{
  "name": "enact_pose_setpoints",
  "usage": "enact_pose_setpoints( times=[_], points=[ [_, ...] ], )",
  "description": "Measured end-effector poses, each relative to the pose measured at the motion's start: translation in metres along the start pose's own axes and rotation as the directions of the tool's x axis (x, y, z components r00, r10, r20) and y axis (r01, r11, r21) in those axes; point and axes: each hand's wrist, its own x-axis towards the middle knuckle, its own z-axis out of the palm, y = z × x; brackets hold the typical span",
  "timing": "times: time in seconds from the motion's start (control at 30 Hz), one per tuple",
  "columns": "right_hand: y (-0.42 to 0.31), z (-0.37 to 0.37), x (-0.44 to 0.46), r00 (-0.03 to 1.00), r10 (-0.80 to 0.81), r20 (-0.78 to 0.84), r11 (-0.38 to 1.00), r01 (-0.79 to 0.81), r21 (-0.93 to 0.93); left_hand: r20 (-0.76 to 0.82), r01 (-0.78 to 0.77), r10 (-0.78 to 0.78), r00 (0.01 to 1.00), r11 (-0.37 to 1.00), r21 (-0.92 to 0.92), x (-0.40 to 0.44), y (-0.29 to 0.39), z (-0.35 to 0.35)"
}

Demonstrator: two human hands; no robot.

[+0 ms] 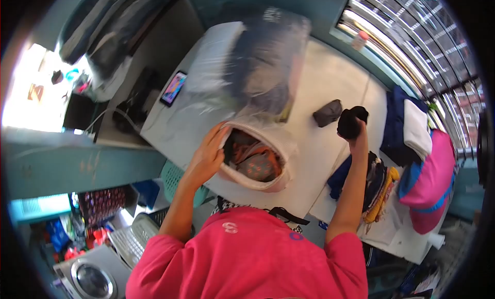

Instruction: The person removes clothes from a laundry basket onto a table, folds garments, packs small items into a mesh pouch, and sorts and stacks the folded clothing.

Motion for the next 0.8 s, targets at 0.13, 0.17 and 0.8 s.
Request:
enact_pose_setpoints(
  times=[0.13, 0.17, 0.8],
  points=[
    [0.017, 0.086, -0.065, 0.722, -0.013, 0.692, 0.934, -0.238, 0.265, 0.039, 0.021, -0.018, 0.999, 0.996, -0.092, 0.0, -0.001, 0.002],
    [0.021, 0.112, -0.083, 0.631, 0.02, 0.775, 0.922, -0.311, 0.23, 0.037, -0.003, 0.007, 0.999, 0.995, -0.103, 0.001, -0.002, 0.004],
    [0.08, 0.209, -0.152, 0.742, -0.325, 0.587, 0.227, 0.664, -0.713, -0.062, -0.163, 0.166, 0.984, 0.985, 0.054, -0.014, -0.016, 0.01]
  ],
)
